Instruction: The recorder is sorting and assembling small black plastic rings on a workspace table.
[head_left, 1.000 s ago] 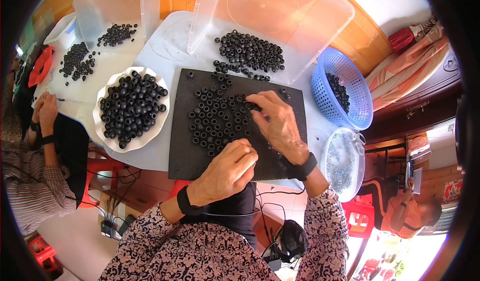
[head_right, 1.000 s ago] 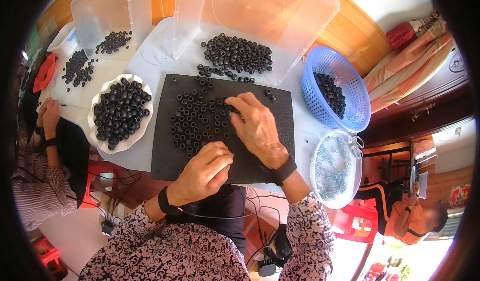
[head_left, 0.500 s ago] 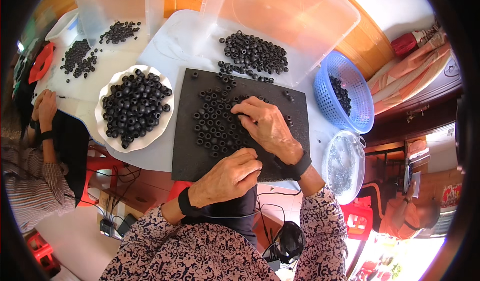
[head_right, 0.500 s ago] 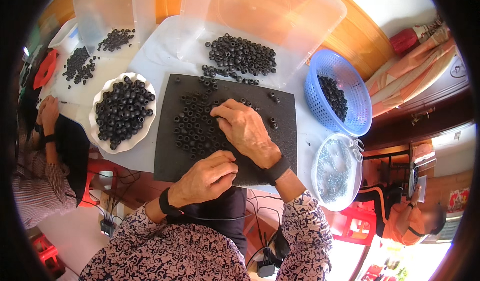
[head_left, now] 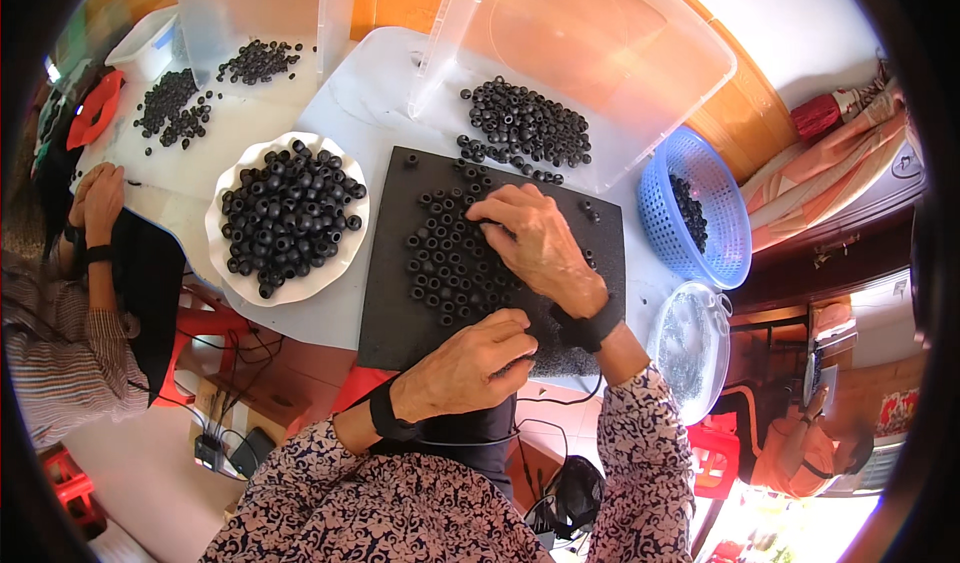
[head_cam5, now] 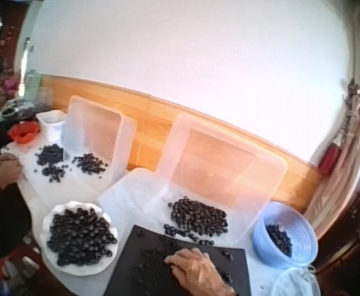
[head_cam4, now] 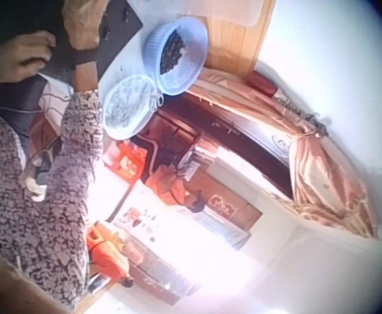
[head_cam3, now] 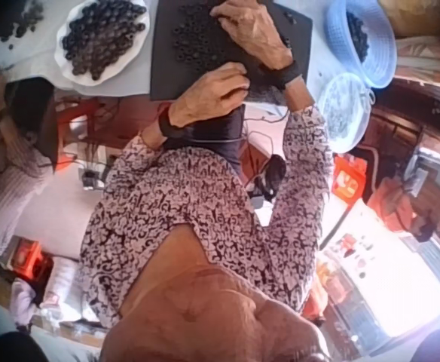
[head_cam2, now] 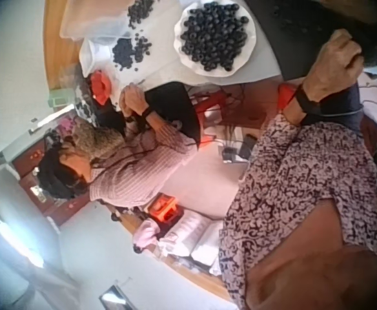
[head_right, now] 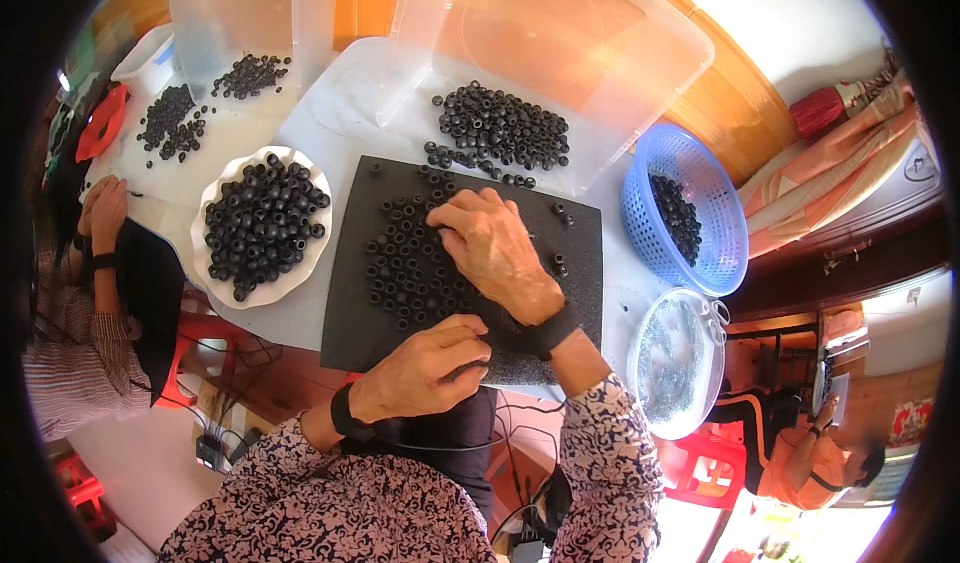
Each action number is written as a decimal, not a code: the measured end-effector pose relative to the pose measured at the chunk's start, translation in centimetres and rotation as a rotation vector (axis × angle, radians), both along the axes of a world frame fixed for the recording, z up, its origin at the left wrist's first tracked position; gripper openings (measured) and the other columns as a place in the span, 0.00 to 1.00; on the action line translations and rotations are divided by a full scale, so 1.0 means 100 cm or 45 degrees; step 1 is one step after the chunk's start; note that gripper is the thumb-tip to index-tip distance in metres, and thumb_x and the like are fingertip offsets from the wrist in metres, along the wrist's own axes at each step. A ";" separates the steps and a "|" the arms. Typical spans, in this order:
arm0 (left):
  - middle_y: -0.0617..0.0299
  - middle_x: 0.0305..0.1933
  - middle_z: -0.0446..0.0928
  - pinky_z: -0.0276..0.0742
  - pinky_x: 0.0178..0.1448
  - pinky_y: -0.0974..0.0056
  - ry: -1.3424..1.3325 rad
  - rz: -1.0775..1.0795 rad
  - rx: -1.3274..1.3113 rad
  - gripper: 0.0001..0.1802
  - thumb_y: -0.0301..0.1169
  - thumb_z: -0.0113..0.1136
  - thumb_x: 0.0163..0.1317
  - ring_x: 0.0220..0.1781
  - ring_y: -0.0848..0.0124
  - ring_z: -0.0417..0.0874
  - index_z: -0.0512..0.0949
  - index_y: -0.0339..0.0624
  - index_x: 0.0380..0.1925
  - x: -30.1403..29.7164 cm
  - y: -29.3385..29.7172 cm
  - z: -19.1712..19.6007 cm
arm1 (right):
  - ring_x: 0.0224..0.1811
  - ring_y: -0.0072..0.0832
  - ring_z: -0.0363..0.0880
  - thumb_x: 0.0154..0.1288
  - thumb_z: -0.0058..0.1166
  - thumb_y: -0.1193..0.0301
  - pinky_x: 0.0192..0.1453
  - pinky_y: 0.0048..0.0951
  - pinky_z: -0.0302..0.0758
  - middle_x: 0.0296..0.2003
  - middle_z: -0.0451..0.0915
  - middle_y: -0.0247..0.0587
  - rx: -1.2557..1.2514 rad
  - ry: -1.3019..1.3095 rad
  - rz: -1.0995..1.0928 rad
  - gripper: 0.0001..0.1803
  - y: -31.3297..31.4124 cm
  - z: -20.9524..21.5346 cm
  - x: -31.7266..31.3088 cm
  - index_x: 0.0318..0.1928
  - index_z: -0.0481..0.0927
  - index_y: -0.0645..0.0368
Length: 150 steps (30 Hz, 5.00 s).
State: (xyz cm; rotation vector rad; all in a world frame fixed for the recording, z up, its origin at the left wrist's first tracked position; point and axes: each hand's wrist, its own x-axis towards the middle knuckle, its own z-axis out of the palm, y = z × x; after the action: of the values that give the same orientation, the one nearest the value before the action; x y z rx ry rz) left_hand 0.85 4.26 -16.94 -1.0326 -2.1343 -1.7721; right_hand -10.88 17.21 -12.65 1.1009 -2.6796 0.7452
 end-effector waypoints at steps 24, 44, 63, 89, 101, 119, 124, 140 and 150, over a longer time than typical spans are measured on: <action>0.51 0.33 0.78 0.79 0.47 0.58 -0.051 0.000 -0.006 0.08 0.19 0.62 0.52 0.50 0.51 0.82 0.77 0.32 0.33 0.001 -0.001 0.001 | 0.39 0.44 0.78 0.56 0.59 0.77 0.47 0.41 0.75 0.38 0.80 0.45 -0.031 0.014 0.037 0.09 0.006 -0.010 0.008 0.39 0.82 0.62; 0.54 0.34 0.78 0.78 0.46 0.61 -0.037 0.018 -0.034 0.05 0.19 0.60 0.54 0.46 0.57 0.82 0.78 0.35 0.32 0.003 0.000 0.004 | 0.30 0.43 0.80 0.55 0.57 0.80 0.36 0.39 0.78 0.33 0.79 0.46 -0.362 -0.148 -0.349 0.08 0.061 -0.003 0.059 0.38 0.83 0.62; 0.59 0.39 0.79 0.75 0.49 0.69 -0.673 0.179 0.363 0.09 0.25 0.50 0.70 0.40 0.74 0.79 0.75 0.32 0.46 -0.002 -0.001 0.016 | 0.34 0.21 0.84 0.54 0.64 0.78 0.43 0.25 0.78 0.32 0.85 0.36 -0.779 -0.498 -0.500 0.13 0.032 0.001 0.110 0.42 0.83 0.60; 0.63 0.36 0.79 0.77 0.47 0.71 -0.936 -0.069 0.183 0.09 0.18 0.54 0.61 0.39 0.78 0.81 0.76 0.33 0.41 0.010 0.003 0.011 | 0.31 0.26 0.83 0.58 0.60 0.81 0.37 0.27 0.78 0.31 0.83 0.41 -0.743 -0.239 -0.829 0.09 0.060 -0.007 0.137 0.41 0.83 0.62; 0.57 0.34 0.82 0.78 0.44 0.69 -0.818 0.051 0.145 0.10 0.19 0.54 0.61 0.37 0.74 0.84 0.74 0.35 0.43 0.001 -0.001 0.004 | 0.30 0.40 0.83 0.50 0.59 0.79 0.38 0.35 0.79 0.30 0.82 0.48 0.066 -0.042 -0.633 0.10 0.110 -0.013 0.078 0.36 0.84 0.62; 0.64 0.34 0.79 0.76 0.49 0.73 -1.031 -0.079 0.593 0.07 0.21 0.53 0.65 0.42 0.79 0.81 0.74 0.34 0.43 0.007 0.008 0.011 | 0.32 0.20 0.80 0.64 0.53 0.84 0.38 0.22 0.80 0.33 0.80 0.34 -1.611 -0.926 -0.614 0.07 0.024 -0.016 0.133 0.42 0.81 0.65; 0.64 0.34 0.79 0.76 0.49 0.72 -1.026 -0.065 0.623 0.07 0.22 0.52 0.65 0.40 0.79 0.80 0.74 0.32 0.42 0.010 0.007 0.013 | 0.33 0.19 0.79 0.64 0.54 0.84 0.39 0.21 0.79 0.37 0.80 0.33 -1.599 -0.785 -0.543 0.07 0.018 -0.021 0.138 0.42 0.80 0.66; 0.58 0.34 0.83 0.76 0.43 0.74 -0.987 0.064 0.462 0.06 0.23 0.53 0.66 0.36 0.80 0.80 0.74 0.33 0.42 0.006 -0.002 0.000 | 0.31 0.30 0.82 0.58 0.54 0.83 0.37 0.28 0.78 0.32 0.83 0.43 -0.558 -0.233 -0.620 0.10 0.037 0.008 0.070 0.39 0.83 0.63; 0.55 0.31 0.82 0.79 0.45 0.70 -0.885 0.078 0.361 0.08 0.20 0.54 0.63 0.38 0.75 0.84 0.72 0.30 0.42 0.009 -0.002 0.001 | 0.33 0.44 0.82 0.49 0.59 0.81 0.40 0.38 0.79 0.32 0.82 0.47 0.018 0.034 -0.026 0.10 0.013 -0.009 0.023 0.36 0.82 0.63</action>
State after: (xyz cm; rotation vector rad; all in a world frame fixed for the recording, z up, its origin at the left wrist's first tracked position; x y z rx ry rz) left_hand 1.79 4.05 -16.83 -0.2894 -2.0942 -2.5715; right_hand -8.58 18.48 -13.54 1.0775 -2.6737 0.7040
